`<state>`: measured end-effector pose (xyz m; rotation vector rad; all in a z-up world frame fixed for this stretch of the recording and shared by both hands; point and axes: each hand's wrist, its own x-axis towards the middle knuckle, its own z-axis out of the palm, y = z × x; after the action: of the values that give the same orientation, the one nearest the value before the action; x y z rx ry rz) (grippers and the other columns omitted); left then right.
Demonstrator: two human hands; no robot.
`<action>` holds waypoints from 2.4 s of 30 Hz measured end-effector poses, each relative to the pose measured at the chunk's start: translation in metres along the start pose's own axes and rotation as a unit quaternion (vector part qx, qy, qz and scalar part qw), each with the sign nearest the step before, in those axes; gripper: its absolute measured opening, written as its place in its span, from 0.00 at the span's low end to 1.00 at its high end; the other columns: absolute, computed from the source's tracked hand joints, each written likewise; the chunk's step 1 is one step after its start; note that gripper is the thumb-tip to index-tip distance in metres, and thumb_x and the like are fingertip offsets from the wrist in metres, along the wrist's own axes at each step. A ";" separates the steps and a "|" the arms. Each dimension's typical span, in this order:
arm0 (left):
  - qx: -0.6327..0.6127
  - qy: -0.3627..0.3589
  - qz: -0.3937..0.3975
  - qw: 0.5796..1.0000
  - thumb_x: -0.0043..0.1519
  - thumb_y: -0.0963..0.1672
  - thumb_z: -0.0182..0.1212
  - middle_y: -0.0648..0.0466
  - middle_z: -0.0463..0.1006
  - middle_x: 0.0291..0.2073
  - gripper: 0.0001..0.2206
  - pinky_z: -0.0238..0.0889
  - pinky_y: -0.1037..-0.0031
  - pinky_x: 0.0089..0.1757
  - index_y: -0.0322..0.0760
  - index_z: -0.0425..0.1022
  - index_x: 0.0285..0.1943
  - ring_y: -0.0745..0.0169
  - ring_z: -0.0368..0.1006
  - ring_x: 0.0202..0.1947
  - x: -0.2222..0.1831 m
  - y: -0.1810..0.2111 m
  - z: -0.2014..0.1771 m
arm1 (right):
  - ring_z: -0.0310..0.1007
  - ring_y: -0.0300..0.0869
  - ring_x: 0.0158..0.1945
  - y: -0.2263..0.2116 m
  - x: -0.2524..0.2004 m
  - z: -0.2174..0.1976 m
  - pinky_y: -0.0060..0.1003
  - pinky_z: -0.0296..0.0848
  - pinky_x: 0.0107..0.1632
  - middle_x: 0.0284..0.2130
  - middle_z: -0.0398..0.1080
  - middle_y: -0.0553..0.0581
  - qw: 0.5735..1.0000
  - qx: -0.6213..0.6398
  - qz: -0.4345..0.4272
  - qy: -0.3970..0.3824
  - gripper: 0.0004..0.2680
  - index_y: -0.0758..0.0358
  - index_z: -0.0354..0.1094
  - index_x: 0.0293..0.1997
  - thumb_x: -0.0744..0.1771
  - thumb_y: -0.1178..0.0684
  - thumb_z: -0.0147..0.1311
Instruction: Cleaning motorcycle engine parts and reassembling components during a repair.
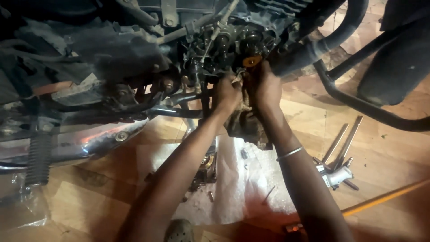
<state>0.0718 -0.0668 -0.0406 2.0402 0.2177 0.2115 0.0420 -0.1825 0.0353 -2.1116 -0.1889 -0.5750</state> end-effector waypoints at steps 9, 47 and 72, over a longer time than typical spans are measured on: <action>-0.021 0.035 0.038 0.998 0.61 0.42 0.62 0.42 0.83 0.40 0.09 0.72 0.64 0.44 0.34 0.78 0.49 0.47 0.82 0.42 0.012 -0.010 0.007 | 0.80 0.54 0.35 0.013 -0.012 -0.005 0.45 0.78 0.40 0.32 0.77 0.65 0.996 -0.018 -0.063 -0.057 0.05 0.60 0.76 0.47 0.68 0.55 0.58; 0.270 -0.109 0.285 0.913 0.55 0.42 0.62 0.40 0.81 0.32 0.07 0.70 0.59 0.38 0.32 0.82 0.30 0.44 0.80 0.35 0.075 -0.127 0.046 | 0.78 0.58 0.48 0.006 -0.036 -0.023 0.52 0.75 0.52 0.44 0.78 0.66 0.898 -0.304 0.027 -0.318 0.18 0.53 0.73 0.53 0.66 0.32 0.58; 0.012 -0.041 0.225 0.973 0.56 0.44 0.68 0.38 0.83 0.43 0.16 0.73 0.63 0.45 0.32 0.81 0.51 0.48 0.82 0.44 0.051 -0.081 0.005 | 0.64 0.63 0.62 -0.016 -0.045 -0.004 0.62 0.67 0.55 0.62 0.63 0.68 0.947 -0.253 -0.105 -0.171 0.29 0.64 0.52 0.72 0.63 0.50 0.60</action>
<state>0.1168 -0.0220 -0.1120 2.0954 -0.3009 0.4043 -0.0041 -0.1728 0.0274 -2.7087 -0.5129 -0.3991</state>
